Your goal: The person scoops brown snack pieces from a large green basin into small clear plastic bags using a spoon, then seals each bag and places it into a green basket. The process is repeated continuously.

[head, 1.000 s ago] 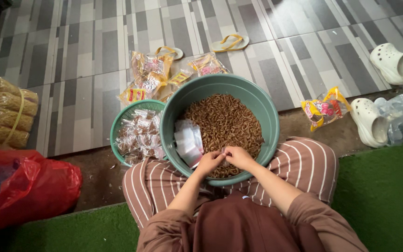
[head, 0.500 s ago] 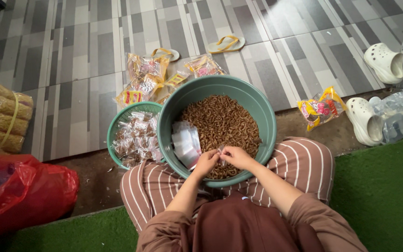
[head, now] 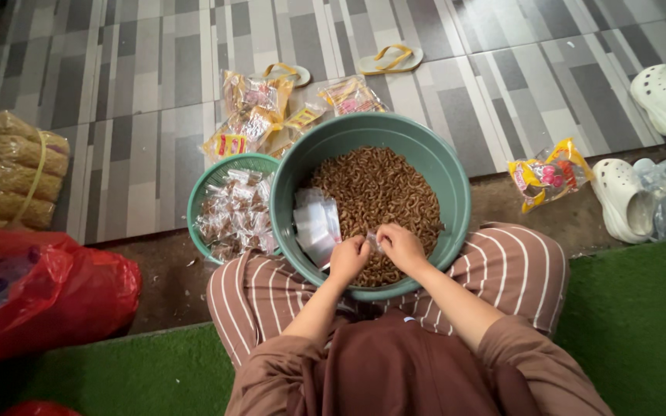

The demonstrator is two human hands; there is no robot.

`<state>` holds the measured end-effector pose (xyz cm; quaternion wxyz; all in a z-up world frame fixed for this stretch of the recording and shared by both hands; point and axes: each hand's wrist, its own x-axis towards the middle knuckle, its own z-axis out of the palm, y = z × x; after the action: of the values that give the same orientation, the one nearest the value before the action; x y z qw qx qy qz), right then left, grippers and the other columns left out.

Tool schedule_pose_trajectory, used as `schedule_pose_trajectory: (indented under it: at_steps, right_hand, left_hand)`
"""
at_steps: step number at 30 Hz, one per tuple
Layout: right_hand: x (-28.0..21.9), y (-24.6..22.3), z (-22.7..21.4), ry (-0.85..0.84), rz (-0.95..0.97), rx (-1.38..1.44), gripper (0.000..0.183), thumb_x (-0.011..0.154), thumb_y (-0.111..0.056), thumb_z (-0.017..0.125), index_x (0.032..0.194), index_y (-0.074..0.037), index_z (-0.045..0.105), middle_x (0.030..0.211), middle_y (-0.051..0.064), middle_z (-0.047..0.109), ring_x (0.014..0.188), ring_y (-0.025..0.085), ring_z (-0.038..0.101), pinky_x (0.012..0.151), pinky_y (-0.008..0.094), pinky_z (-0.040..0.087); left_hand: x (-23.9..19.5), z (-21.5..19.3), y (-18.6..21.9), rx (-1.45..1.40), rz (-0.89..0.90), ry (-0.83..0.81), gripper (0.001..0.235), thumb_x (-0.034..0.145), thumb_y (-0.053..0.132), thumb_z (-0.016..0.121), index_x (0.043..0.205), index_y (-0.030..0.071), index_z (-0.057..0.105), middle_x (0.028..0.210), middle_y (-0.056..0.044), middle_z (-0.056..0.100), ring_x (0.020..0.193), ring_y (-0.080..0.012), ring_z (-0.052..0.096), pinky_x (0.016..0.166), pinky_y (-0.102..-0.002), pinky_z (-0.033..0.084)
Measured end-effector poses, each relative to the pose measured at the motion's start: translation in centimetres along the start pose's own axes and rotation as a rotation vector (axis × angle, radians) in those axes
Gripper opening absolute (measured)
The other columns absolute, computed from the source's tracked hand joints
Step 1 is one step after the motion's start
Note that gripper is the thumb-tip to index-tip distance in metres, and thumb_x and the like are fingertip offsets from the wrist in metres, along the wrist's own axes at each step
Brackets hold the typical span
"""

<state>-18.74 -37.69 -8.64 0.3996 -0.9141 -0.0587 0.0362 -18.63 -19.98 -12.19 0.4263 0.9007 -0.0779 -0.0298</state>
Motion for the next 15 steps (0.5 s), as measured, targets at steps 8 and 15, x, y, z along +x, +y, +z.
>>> schedule_pose_trajectory:
  at_steps: [8, 15]
  right_hand:
    - [0.9, 4.5, 3.9, -0.046, -0.331, 0.114, 0.024, 0.092, -0.004, 0.051, 0.111, -0.002, 0.066, 0.113, 0.015, 0.066, 0.104, 0.036, 0.067, 0.092, 0.042, 0.054]
    - [2.2, 7.5, 1.4, -0.291, 0.119, -0.063, 0.040, 0.086, -0.016, 0.064, 0.124, -0.017, 0.074, 0.112, 0.011, 0.074, 0.102, 0.030, 0.072, 0.092, 0.039, 0.055]
  left_hand:
    - [0.0, -0.5, 0.9, -0.100, 0.344, 0.053, 0.019, 0.088, 0.021, 0.064, 0.095, 0.006, 0.073, 0.086, -0.019, 0.070, 0.079, -0.0415, 0.067, 0.070, -0.051, 0.053]
    - [-0.5, -1.6, 2.5, 0.103, 0.346, 0.018, 0.057, 0.073, 0.020, 0.078, 0.126, 0.009, 0.061, 0.121, -0.015, 0.062, 0.118, -0.0402, 0.057, 0.101, -0.051, 0.042]
